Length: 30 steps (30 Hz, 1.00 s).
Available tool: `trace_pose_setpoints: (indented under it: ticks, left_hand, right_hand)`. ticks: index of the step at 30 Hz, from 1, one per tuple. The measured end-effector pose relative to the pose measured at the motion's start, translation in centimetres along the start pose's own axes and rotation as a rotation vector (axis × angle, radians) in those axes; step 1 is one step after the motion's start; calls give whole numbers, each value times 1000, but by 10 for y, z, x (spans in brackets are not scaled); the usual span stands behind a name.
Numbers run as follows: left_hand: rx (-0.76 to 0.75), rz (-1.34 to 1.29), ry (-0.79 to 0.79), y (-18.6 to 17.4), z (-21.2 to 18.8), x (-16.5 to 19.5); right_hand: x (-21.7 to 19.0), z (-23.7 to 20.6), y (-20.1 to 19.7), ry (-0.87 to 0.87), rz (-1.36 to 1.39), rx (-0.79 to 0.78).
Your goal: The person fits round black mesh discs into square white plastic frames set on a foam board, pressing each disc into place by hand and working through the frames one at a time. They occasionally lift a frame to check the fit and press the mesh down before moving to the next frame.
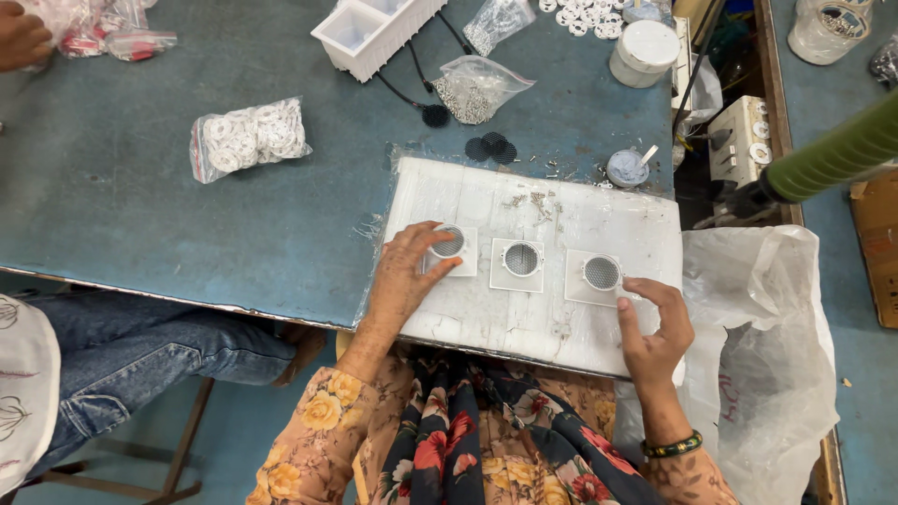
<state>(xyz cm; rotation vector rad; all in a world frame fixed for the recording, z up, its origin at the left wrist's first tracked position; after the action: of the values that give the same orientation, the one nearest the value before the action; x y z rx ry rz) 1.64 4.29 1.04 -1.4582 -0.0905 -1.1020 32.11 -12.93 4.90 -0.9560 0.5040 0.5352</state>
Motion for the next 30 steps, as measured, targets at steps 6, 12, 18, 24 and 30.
trace_pose_setpoints:
  ticks: [6, 12, 18, 24, 30]
  left_hand:
    - [295, -1846, -193, 0, -5, -6]
    - [258, -2236, -292, 9, -46, 47]
    - [159, -2425, -294, 12, -77, 88]
    - [145, -2324, -326, 9, -76, 98]
    - [149, -2292, -307, 10, -76, 100]
  right_hand:
    - [23, -5, 3, 100, 338, 54]
    - [30, -6, 7, 125, 357, 16]
    - [38, -8, 8, 151, 429, 10]
    - [38, -7, 8, 144, 438, -2]
    - [37, -8, 7, 151, 441, -6]
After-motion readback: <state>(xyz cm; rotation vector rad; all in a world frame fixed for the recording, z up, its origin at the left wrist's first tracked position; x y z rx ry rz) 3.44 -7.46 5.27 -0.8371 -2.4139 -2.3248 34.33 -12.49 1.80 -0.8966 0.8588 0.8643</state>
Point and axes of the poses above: each hand's wrist, its own z-axis towards the middle knuckle, its own y-axis out of the palm, x = y × z, the point moved 3 cm from there along z, towards the middle knuckle, and after that the axes turned 15 degrees about -x, right-handed, at the moved point
